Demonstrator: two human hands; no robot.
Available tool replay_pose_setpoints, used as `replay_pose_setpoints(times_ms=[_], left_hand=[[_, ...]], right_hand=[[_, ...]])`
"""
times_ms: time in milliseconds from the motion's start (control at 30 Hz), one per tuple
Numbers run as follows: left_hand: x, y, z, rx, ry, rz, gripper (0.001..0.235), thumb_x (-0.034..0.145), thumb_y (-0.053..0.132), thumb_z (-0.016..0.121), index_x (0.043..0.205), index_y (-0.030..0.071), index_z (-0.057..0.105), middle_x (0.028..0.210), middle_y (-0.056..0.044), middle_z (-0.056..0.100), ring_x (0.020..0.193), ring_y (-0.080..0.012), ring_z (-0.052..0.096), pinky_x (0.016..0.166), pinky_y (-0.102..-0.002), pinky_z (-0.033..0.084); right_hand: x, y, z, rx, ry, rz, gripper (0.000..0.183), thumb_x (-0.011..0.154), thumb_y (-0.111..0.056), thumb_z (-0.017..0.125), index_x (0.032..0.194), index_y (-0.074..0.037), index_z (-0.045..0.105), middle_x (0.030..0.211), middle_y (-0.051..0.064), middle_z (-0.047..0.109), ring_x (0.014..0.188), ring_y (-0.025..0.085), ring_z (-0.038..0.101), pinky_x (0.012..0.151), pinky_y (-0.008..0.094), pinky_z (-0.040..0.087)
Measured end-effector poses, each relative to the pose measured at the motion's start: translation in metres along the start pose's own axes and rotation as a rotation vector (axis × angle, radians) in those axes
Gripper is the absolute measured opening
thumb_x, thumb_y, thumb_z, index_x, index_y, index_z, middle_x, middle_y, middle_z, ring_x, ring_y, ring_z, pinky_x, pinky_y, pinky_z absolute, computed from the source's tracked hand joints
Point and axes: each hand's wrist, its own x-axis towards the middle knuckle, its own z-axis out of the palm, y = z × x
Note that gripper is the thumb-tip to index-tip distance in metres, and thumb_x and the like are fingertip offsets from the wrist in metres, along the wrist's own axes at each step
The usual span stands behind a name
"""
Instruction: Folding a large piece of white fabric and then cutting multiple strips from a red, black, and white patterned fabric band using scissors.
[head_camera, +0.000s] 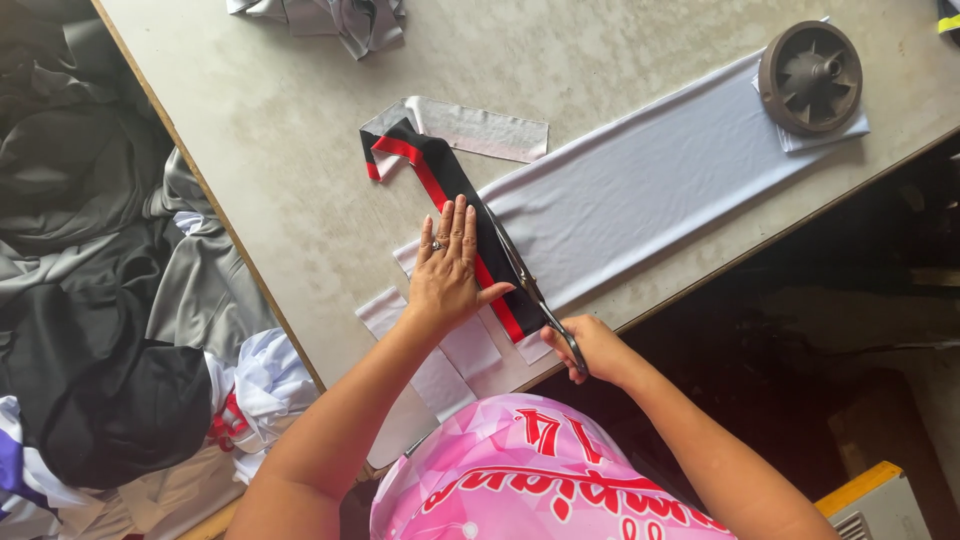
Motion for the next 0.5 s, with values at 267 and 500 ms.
replay_pose_setpoints(times_ms=[267,500], left_hand=[[0.001,-0.001,0.001,-0.02,-0.032,-0.009,0.128,0.082,0.092,0.039,0.164,0.001,0.004,0.173,-0.018,0.002,0.16,-0.0292,-0.001,0.127,-0.049,-0.009],[-0.001,0.0,0.0,-0.036,-0.008,-0.006,0.128,0.081,0.092,0.041,0.164,0.001,0.006,0.173,-0.018,0.004,0.16,-0.0299,0.001,0.128,-0.049,-0.005]], right_hand=[[0.04,0.014,-0.002,-0.066,0.001,-0.037,0.069,0.093,-0.065,0.064,0.065,-0.002,0.059,0.048,0.01,0.054,0.04,0.019,0.063,0.037,0.027,0.057],[0.025,-0.003,0.004,-0.108,0.102,-0.063,0.063,0.094,-0.05,0.07,0.054,-0.005,0.054,0.037,0.01,0.05,0.028,0.018,0.055,0.027,0.022,0.046]])
